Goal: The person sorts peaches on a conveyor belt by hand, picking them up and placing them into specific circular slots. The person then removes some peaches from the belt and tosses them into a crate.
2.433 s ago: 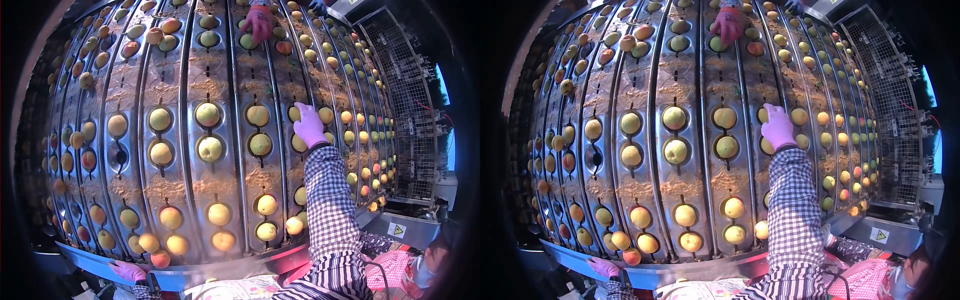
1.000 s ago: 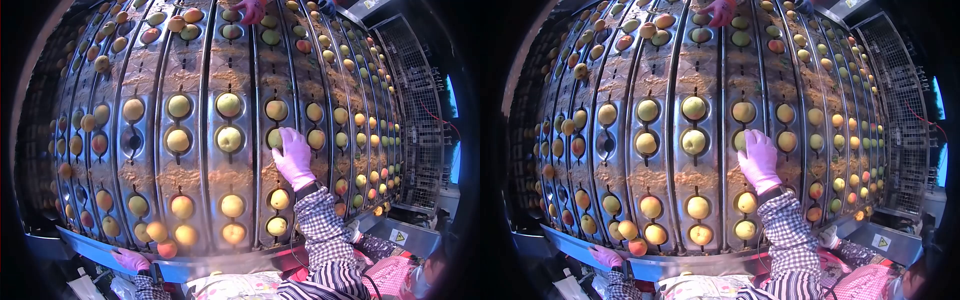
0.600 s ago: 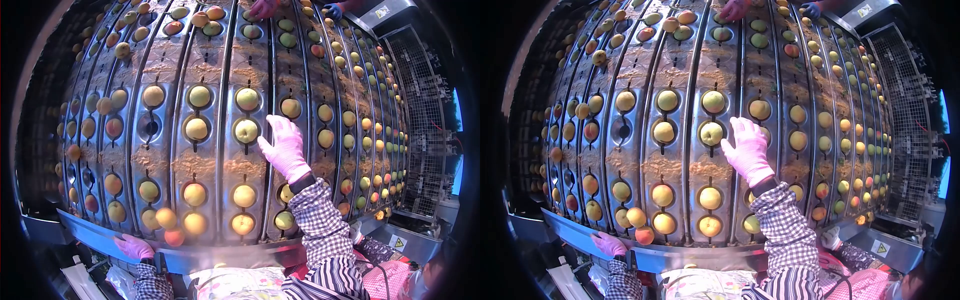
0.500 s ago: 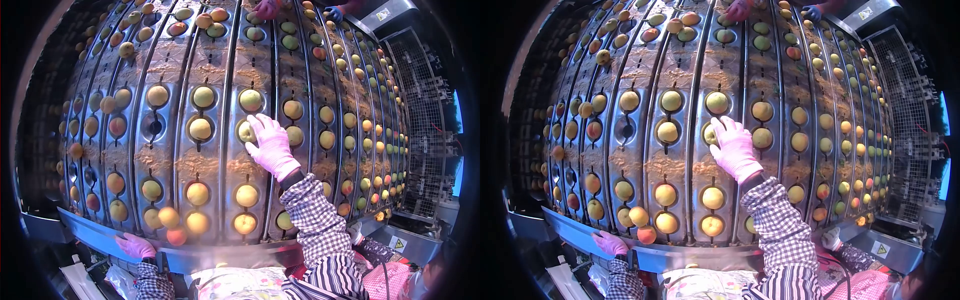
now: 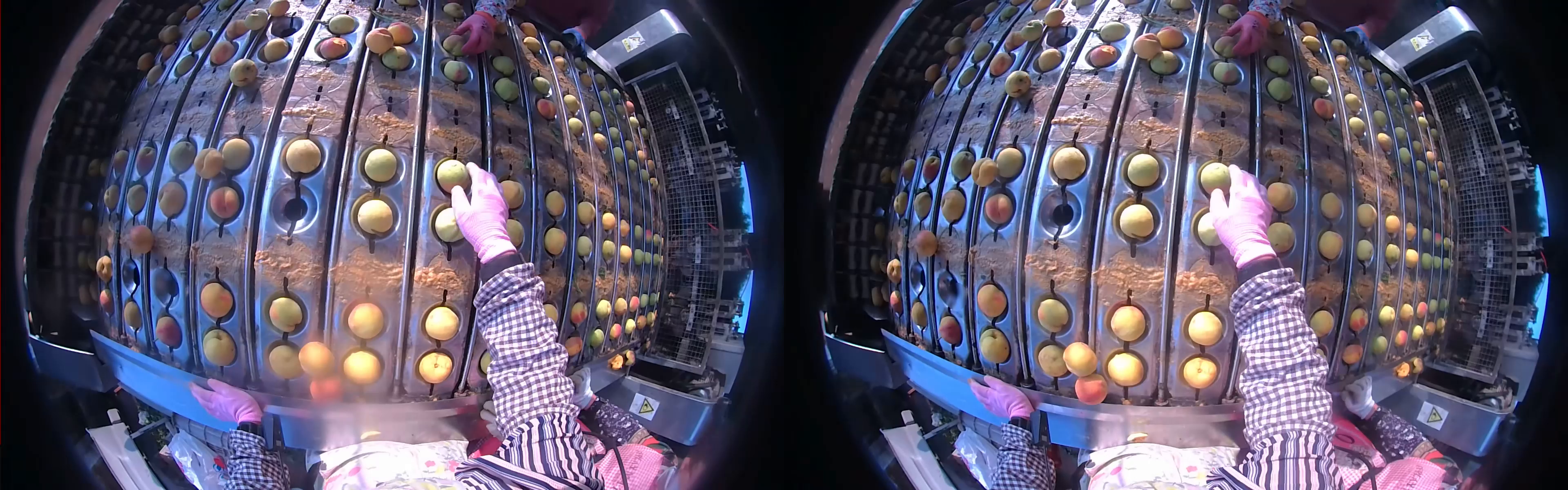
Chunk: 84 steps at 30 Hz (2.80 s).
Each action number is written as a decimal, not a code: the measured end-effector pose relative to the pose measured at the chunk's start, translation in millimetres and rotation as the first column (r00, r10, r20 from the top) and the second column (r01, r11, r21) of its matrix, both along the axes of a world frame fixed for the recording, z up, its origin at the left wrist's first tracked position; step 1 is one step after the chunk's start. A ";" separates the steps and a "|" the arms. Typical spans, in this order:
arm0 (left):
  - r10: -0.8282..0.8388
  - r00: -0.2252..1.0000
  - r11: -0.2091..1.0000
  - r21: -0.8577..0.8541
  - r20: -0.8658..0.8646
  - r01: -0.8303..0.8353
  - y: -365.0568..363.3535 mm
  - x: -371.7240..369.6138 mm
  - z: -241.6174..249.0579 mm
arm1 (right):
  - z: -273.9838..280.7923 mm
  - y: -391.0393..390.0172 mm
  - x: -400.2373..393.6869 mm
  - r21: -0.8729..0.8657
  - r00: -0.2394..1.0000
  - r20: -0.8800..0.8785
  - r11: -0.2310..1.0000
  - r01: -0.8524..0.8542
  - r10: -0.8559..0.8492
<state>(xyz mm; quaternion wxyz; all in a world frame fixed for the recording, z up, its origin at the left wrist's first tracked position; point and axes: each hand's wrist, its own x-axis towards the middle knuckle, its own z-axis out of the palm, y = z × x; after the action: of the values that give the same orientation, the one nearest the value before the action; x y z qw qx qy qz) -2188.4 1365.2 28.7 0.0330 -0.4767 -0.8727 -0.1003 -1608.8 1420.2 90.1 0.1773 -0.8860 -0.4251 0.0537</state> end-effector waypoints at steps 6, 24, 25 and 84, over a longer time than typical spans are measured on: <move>0.031 1.000 0.999 -0.013 -0.005 -0.031 27.1 -29.6 0.5 | -9.3 29.5 -1.4 -0.168 0.985 0.147 0.984 -0.060 0.085; 0.020 0.999 0.999 -0.030 -0.026 -0.021 59.8 -66.5 2.6 | 8.1 43.6 -22.9 -0.215 0.975 0.224 0.976 0.037 0.013; 0.024 0.999 0.999 -0.033 -0.034 -0.025 59.5 -67.2 1.7 | 10.3 44.3 -33.6 -0.162 0.990 0.131 0.986 -0.037 0.059; 0.020 1.000 0.999 -0.031 0.009 -0.020 61.8 -63.2 3.9 | -17.8 97.3 -57.0 -0.192 0.970 0.079 0.958 -0.213 0.232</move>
<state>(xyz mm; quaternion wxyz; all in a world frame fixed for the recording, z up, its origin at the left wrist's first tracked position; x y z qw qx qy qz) -2251.6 1427.0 32.6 0.0225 -0.4679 -0.8790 -0.0890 -1665.8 1517.6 72.3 0.0668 -0.8466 -0.5238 0.0670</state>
